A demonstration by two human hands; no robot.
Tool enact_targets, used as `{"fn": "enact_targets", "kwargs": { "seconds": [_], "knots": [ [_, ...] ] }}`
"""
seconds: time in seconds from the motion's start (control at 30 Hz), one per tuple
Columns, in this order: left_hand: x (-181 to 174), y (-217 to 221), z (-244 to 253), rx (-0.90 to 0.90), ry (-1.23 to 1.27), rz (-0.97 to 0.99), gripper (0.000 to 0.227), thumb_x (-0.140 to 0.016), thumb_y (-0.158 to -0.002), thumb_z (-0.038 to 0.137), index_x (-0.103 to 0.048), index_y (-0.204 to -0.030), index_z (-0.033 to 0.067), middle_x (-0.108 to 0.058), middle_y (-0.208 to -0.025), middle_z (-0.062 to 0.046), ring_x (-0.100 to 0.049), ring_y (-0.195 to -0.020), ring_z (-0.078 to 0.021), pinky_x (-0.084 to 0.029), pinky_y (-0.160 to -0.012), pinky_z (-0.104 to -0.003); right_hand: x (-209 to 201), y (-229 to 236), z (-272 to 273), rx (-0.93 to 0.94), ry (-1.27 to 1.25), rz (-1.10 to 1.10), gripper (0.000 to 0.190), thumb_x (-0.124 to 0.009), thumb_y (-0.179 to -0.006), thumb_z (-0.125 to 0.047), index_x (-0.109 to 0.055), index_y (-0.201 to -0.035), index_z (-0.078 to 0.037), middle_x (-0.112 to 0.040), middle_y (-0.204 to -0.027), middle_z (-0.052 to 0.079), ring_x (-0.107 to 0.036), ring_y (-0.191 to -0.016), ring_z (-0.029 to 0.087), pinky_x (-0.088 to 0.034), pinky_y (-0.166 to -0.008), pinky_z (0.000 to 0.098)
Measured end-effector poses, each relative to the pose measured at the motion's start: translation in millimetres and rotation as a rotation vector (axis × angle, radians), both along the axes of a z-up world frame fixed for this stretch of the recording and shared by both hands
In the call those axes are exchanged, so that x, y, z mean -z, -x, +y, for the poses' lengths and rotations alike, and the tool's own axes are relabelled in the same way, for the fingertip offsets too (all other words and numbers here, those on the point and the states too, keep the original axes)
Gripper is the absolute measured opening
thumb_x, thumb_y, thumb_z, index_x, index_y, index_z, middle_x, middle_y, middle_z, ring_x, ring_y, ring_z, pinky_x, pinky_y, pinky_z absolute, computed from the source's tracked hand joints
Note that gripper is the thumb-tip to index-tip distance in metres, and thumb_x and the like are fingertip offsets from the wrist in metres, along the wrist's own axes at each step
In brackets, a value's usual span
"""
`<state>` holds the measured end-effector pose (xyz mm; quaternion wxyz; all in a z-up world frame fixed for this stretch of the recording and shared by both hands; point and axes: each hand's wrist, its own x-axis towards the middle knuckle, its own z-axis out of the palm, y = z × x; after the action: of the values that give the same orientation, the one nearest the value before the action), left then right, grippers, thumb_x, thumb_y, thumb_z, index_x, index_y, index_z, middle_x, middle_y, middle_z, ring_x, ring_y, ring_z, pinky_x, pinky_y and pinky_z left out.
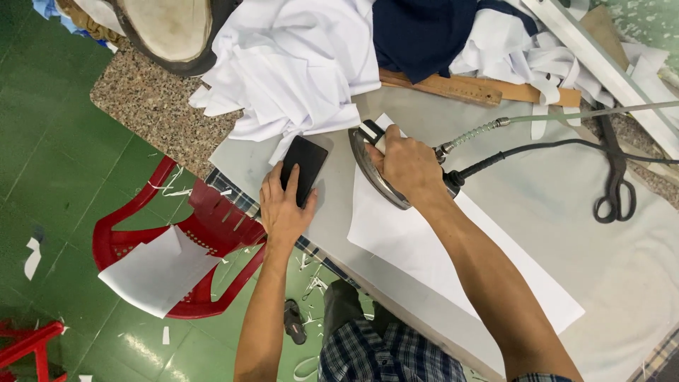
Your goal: The person cuts a white fabric sheet with shears, folds it, and irons it with a steam iron. They repeat cutting and ironing steps on the same piece, using a black rectangular object to press the fabric while ironing.
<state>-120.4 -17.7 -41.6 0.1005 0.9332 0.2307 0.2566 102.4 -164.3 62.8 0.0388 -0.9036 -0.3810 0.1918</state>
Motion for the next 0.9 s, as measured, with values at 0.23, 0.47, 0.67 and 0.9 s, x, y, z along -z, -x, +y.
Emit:
{"fn": "enact_targets", "kwargs": {
  "seconds": [0.23, 0.47, 0.67, 0.9],
  "knots": [
    [10.6, 3.4, 5.4, 0.018, 0.003, 0.034, 0.057, -0.075, -0.087, 0.036, -0.065, -0.137, 0.0104, -0.054, -0.139, -0.019, -0.054, -0.122, -0.0333, -0.049, -0.093, -0.044, -16.2, 10.4, 8.1, 0.096, 0.029, 0.047, 0.044, -0.050, -0.106, -0.045, -0.056, -0.109, -0.001, -0.073, -0.086, 0.031, -0.076, -0.083, 0.045, -0.062, -0.070, 0.0530],
    [7.1, 12.3, 9.5, 0.091, -0.022, 0.076, 0.054, -0.071, -0.091, 0.033, -0.064, -0.138, 0.0067, -0.050, -0.143, -0.022, -0.051, -0.126, -0.0351, -0.048, -0.094, -0.045, -7.1, 66.1, 7.2, 0.375, -0.099, 0.087, 0.050, -0.051, -0.105, -0.049, -0.057, -0.109, 0.000, -0.071, -0.084, 0.031, -0.075, -0.081, 0.046, -0.062, -0.067, 0.0526],
    [2.7, 35.3, 18.9, 0.204, -0.016, 0.100, 0.054, -0.073, -0.089, 0.029, -0.065, -0.135, 0.0039, -0.053, -0.140, -0.023, -0.054, -0.120, -0.0363, -0.050, -0.088, -0.046, -7.0, 117.6, -3.7, 0.464, -0.100, 0.103, 0.055, -0.051, -0.104, -0.053, -0.058, -0.110, 0.001, -0.071, -0.082, 0.030, -0.075, -0.080, 0.047, -0.062, -0.066, 0.0529],
    [5.3, 58.4, 21.2, 0.192, -0.043, 0.071, 0.052, -0.076, -0.085, 0.030, -0.069, -0.130, 0.0043, -0.055, -0.135, -0.023, -0.055, -0.115, -0.0348, -0.050, -0.085, -0.044, -5.5, 148.6, -12.6, 0.498, -0.090, 0.098, 0.050, -0.053, -0.103, -0.050, -0.058, -0.109, 0.000, -0.070, -0.081, 0.031, -0.075, -0.080, 0.047, -0.062, -0.067, 0.0533]
  ]
}}
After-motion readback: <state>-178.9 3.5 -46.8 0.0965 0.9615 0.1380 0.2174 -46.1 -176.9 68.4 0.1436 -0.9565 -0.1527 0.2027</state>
